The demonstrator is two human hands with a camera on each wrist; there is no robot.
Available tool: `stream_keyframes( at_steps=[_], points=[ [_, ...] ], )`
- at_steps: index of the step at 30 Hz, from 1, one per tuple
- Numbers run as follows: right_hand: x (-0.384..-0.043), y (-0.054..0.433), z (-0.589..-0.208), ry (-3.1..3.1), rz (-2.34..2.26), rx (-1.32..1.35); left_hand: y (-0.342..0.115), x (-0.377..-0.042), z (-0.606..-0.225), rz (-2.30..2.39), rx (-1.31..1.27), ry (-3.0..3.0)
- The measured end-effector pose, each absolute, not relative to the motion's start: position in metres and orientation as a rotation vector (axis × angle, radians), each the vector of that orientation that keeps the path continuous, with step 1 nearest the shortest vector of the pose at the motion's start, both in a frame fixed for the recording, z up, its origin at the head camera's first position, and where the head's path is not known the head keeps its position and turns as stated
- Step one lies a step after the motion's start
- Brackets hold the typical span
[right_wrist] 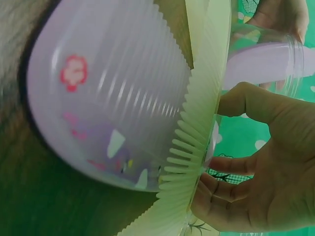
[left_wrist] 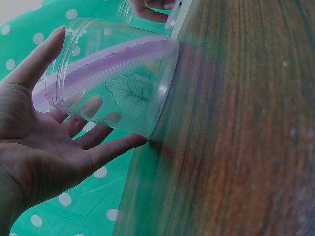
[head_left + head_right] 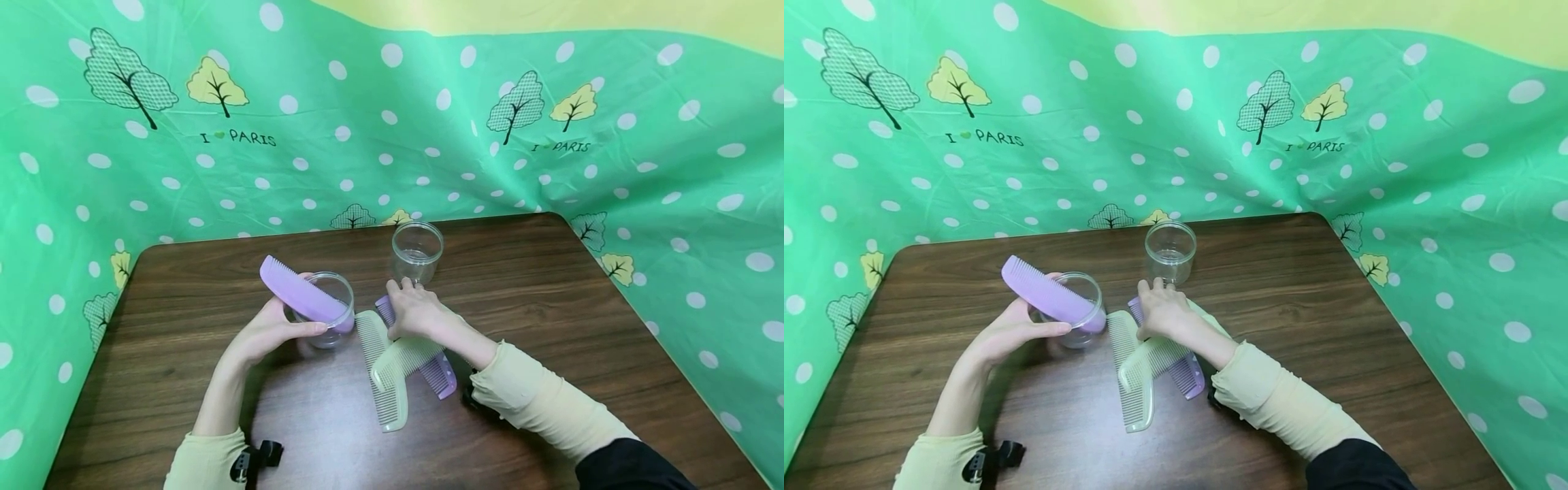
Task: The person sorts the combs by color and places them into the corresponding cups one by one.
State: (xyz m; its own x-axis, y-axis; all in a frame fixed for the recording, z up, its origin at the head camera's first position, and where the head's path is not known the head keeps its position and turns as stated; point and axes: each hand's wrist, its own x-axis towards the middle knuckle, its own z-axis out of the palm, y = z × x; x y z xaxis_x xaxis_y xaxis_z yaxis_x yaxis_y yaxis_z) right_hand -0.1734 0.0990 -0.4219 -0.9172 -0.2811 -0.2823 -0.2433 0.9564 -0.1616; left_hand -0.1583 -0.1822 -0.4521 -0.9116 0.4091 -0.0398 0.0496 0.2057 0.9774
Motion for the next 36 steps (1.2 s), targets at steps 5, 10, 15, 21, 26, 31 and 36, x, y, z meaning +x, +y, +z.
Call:
stream_keyframes(
  at_steps=[5,10,15,21,26,31,36],
  points=[
    [-0.178,0.101,-0.418,2.836,-0.196,-0.398,-0.182,-0.159,-0.452,1.763,0.424,2.185],
    [-0.182,0.102,-0.414,2.878,-0.236,-0.415,-0.183,-0.159,-0.452,1.75,0.43,2.205],
    [-0.185,0.102,-0.411,2.941,-0.281,-0.411,-0.182,-0.159,-0.452,1.745,0.44,2.216],
    [-0.184,0.099,-0.404,3.033,-0.341,-0.443,-0.181,-0.159,-0.452,1.756,0.439,2.202],
    [-0.185,0.098,-0.397,3.108,-0.431,-0.465,-0.181,-0.159,-0.451,1.767,0.436,2.188],
    [-0.186,0.097,-0.392,3.143,-0.535,-0.47,-0.181,-0.159,-0.451,1.763,0.437,2.192],
    [-0.185,0.097,-0.387,3.174,-0.624,-0.481,-0.181,-0.159,-0.451,1.764,0.437,2.198]
  ],
)
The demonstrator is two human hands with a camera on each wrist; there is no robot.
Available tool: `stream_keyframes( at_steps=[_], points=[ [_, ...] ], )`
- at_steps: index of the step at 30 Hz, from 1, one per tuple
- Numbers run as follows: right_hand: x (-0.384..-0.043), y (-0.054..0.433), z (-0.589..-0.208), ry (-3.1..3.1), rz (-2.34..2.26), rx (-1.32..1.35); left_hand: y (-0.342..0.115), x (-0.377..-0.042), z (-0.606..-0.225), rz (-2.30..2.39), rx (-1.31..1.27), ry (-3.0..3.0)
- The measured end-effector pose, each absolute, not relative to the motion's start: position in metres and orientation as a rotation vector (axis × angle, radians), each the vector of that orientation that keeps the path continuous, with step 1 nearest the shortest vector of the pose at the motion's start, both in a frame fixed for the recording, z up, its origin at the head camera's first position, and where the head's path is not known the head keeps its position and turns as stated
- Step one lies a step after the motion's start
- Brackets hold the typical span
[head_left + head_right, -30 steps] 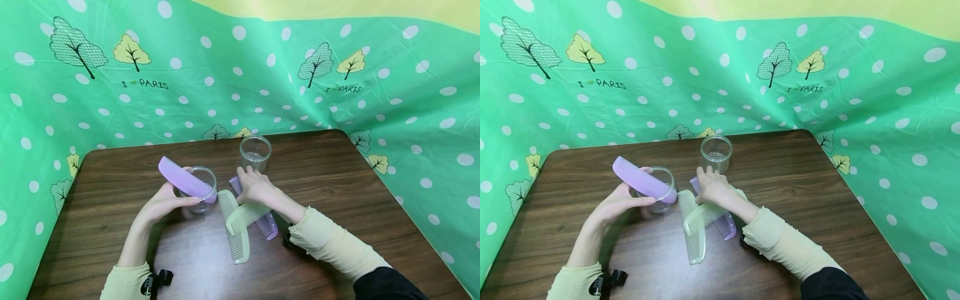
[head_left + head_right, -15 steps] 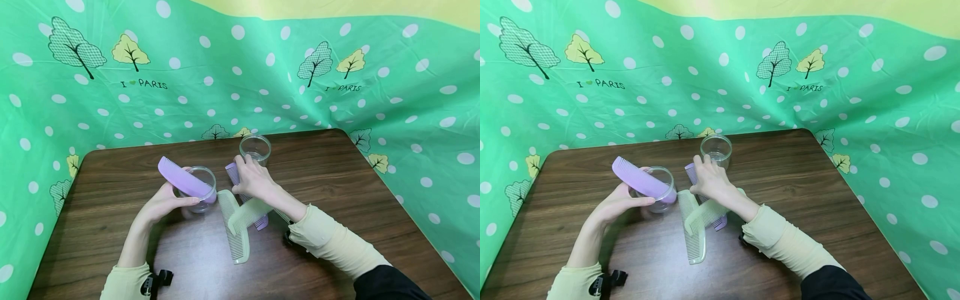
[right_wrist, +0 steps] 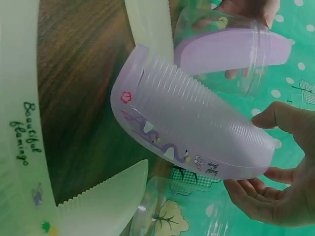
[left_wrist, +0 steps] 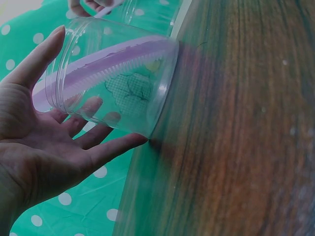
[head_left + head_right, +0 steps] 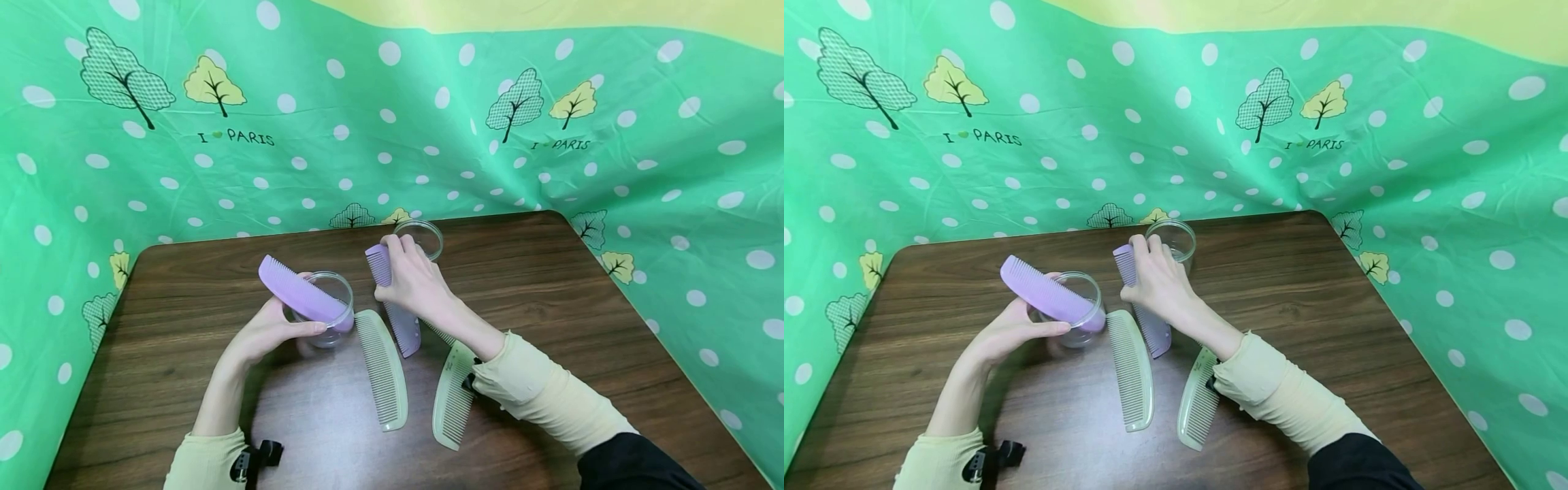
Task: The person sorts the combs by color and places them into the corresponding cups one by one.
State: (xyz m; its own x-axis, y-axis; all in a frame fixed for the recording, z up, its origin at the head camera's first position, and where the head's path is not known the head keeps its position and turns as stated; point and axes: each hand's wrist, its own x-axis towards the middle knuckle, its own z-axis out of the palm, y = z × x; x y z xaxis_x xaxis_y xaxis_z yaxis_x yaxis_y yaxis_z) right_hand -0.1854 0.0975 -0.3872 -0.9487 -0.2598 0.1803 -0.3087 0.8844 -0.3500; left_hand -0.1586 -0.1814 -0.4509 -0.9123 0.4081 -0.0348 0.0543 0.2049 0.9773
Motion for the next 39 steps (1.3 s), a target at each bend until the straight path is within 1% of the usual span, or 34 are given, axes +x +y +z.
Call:
stream_keyframes(
  at_steps=[26,39],
  points=[
    [-0.186,0.098,-0.347,-2.67,0.756,0.443,-0.182,-0.159,-0.451,1.755,0.43,2.198],
    [-0.188,0.085,-0.324,-2.518,0.866,0.491,-0.182,-0.16,-0.451,1.754,0.424,2.188]
  ],
)
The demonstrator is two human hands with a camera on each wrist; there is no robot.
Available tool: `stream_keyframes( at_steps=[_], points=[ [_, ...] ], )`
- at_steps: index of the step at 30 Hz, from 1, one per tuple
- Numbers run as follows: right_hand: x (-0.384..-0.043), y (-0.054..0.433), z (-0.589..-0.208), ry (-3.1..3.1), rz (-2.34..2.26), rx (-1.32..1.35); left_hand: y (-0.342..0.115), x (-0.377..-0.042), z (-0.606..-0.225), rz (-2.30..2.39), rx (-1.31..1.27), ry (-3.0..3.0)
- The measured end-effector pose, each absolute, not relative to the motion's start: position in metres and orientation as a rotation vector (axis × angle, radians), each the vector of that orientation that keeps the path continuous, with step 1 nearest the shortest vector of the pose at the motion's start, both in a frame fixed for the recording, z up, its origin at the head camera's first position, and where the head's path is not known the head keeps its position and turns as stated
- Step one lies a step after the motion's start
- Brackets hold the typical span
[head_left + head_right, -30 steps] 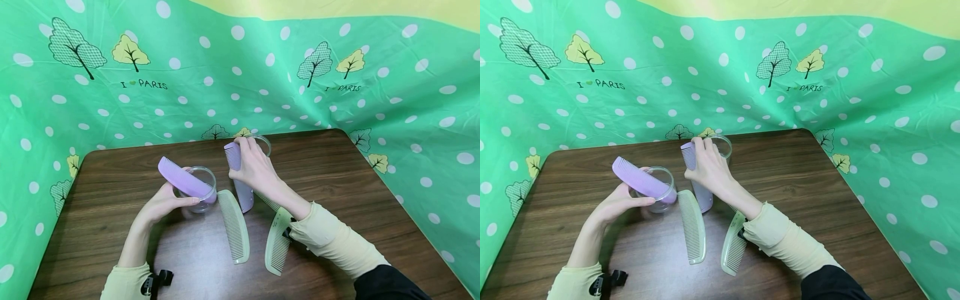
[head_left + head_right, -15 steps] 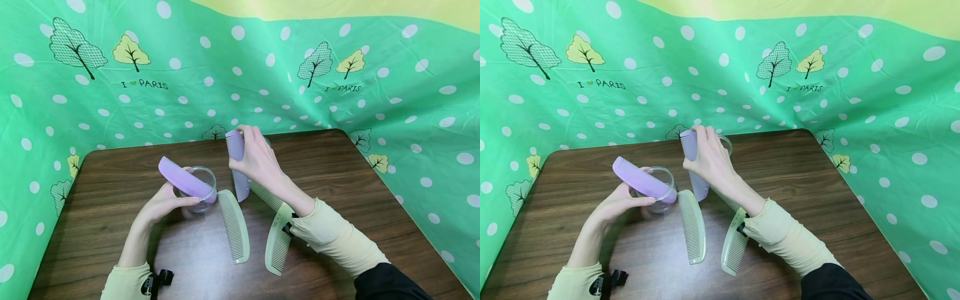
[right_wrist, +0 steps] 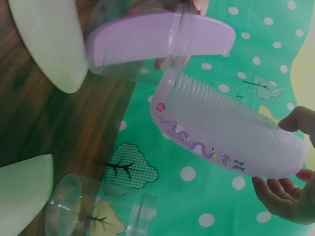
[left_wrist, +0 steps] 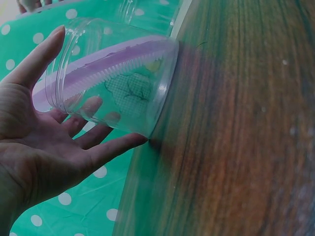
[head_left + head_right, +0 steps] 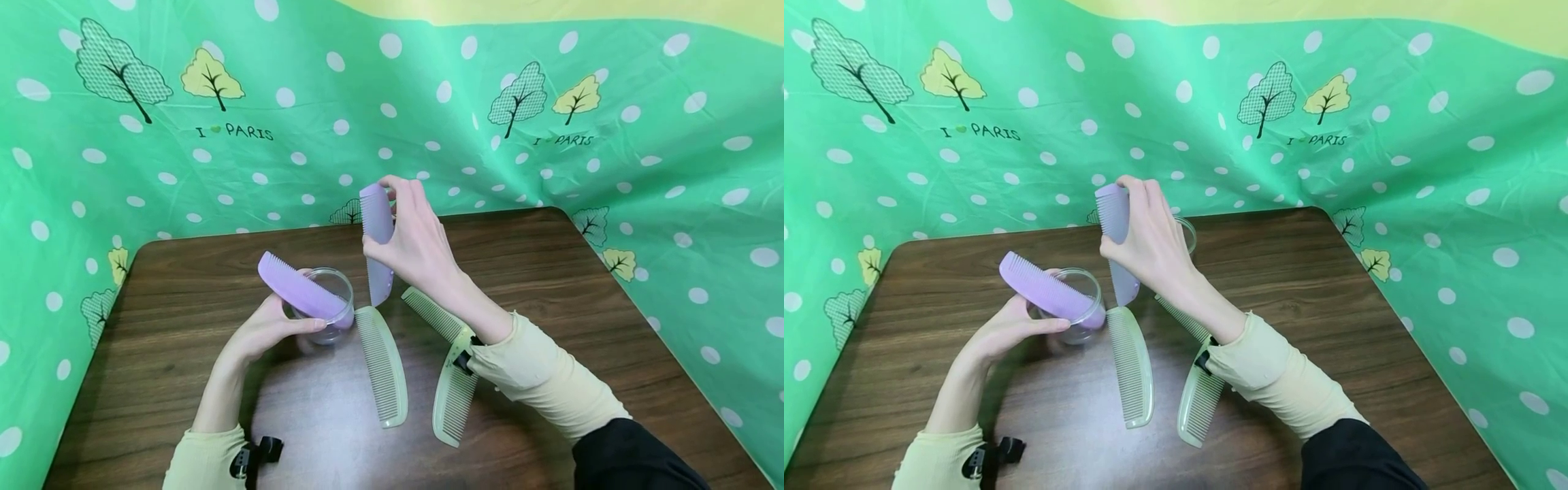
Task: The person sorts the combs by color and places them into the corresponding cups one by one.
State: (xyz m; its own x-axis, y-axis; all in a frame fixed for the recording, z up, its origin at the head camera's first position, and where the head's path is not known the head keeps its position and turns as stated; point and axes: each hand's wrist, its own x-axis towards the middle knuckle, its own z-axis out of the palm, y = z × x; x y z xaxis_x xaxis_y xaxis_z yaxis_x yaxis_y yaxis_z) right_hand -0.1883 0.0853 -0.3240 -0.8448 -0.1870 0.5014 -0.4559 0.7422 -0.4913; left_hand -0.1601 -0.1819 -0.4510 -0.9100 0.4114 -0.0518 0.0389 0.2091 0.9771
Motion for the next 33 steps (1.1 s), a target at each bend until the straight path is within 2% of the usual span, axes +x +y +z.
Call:
stream_keyframes(
  at_steps=[16,33],
  points=[
    [-0.187,0.051,-0.301,-2.297,1.086,0.733,-0.186,-0.162,-0.449,1.721,0.406,2.196],
    [-0.186,0.032,-0.328,-2.36,1.08,0.886,-0.184,-0.16,-0.448,1.733,0.462,2.158]
  ],
)
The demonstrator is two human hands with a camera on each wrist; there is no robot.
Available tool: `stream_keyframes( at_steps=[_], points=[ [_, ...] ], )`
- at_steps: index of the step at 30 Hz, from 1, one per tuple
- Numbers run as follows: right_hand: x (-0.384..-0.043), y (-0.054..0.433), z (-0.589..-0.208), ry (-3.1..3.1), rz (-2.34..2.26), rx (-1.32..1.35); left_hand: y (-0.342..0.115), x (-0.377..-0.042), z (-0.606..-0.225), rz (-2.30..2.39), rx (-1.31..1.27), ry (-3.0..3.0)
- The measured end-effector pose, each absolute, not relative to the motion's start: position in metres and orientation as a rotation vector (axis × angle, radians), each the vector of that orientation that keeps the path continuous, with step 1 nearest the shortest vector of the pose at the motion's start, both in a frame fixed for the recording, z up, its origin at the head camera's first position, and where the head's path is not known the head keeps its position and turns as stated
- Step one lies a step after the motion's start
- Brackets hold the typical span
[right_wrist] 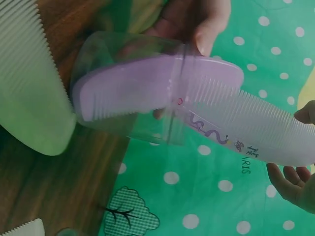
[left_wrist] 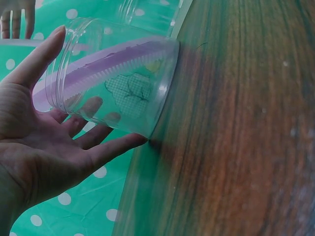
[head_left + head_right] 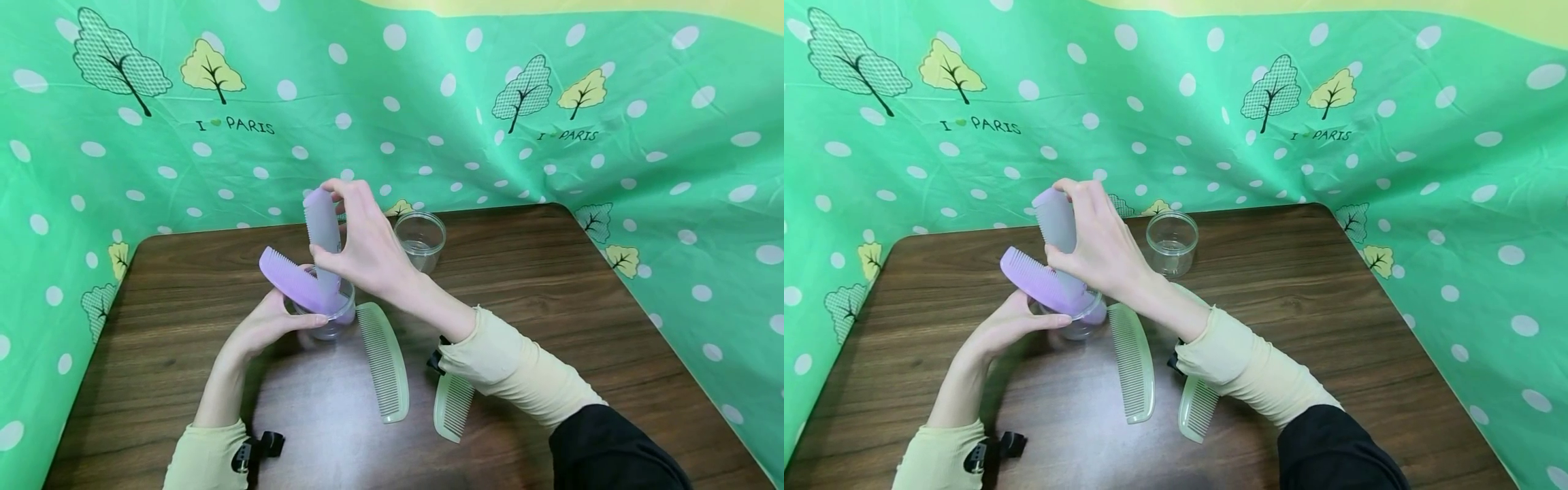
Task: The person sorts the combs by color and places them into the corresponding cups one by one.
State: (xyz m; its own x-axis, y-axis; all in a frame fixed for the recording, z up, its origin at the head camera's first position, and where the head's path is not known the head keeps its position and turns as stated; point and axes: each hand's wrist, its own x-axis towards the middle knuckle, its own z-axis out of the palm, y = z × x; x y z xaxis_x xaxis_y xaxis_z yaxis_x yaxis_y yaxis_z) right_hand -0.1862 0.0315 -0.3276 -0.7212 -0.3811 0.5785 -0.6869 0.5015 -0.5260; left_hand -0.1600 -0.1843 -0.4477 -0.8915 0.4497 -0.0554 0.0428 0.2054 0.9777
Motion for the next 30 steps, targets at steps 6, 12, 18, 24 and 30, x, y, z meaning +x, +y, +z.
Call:
stream_keyframes(
  at_steps=[6,12,18,24,30],
  points=[
    [-0.186,0.03,-0.338,-2.433,0.999,0.906,-0.184,-0.16,-0.449,1.731,0.44,2.154],
    [-0.187,0.028,-0.348,-2.52,0.892,0.909,-0.183,-0.16,-0.45,1.747,0.454,2.137],
    [-0.187,0.027,-0.353,-2.625,0.816,0.903,-0.182,-0.158,-0.449,1.741,0.421,2.141],
    [-0.187,0.031,-0.353,-2.631,0.814,0.896,-0.183,-0.158,-0.449,1.731,0.409,2.167],
    [-0.187,0.039,-0.355,-2.616,0.799,0.908,-0.183,-0.16,-0.451,1.737,0.469,2.212]
  ],
)
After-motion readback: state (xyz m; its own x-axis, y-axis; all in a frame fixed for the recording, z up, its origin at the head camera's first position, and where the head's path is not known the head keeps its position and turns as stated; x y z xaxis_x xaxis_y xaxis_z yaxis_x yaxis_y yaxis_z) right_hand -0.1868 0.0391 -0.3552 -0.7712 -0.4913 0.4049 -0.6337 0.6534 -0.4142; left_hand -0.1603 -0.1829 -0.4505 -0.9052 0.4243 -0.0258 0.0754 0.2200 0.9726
